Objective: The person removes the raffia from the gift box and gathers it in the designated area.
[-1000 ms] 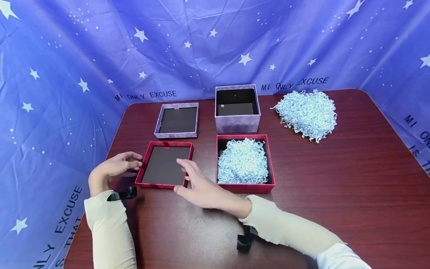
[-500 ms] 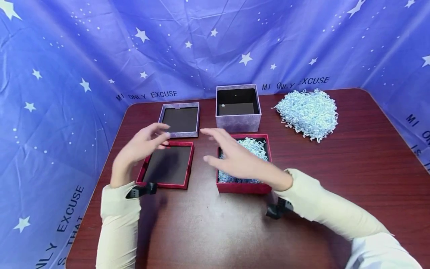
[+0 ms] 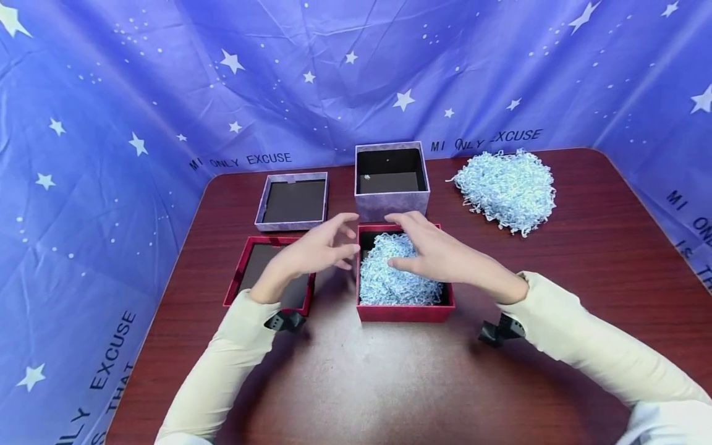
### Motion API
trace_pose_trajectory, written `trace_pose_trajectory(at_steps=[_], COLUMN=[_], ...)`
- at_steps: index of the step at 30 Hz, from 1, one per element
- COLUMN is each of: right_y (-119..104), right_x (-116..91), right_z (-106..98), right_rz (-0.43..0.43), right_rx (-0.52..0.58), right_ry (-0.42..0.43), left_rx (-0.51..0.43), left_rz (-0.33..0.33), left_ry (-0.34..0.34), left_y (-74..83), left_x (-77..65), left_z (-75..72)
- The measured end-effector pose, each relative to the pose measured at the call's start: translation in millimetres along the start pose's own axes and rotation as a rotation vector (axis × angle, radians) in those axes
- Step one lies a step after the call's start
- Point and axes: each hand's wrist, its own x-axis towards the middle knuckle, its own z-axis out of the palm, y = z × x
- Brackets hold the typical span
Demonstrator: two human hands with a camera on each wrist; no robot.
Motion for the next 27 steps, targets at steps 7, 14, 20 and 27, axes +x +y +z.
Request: trace_pose_trajectory(at_steps=[7,14,20,27], right_y=[11.3,11.9,14.5,18.9], right_x=[2.6,12.4,21.4,22.7], right_z=[11.7,21.3,27.9,37.8], right_rz=[0.052,0.102,0.087,0.006], right_rx=[-0.083,-0.119,-0.12,-0.168], right_ry=[-0.109,-0.284,-0.41,-0.382], left_rx=[-0.03,-0.174,-0.226,-0.248], left_rz=[-0.063,-0.11,-0.142,-0.154], left_ry=[-0.006,-0.026,-0.037,-0.034], left_y=[-8.8,-8.8,-4.6,-3.2], left_x=[7.6,9.6,9.5,8.8], left_z=[11.2,10.9,10.7,10.9])
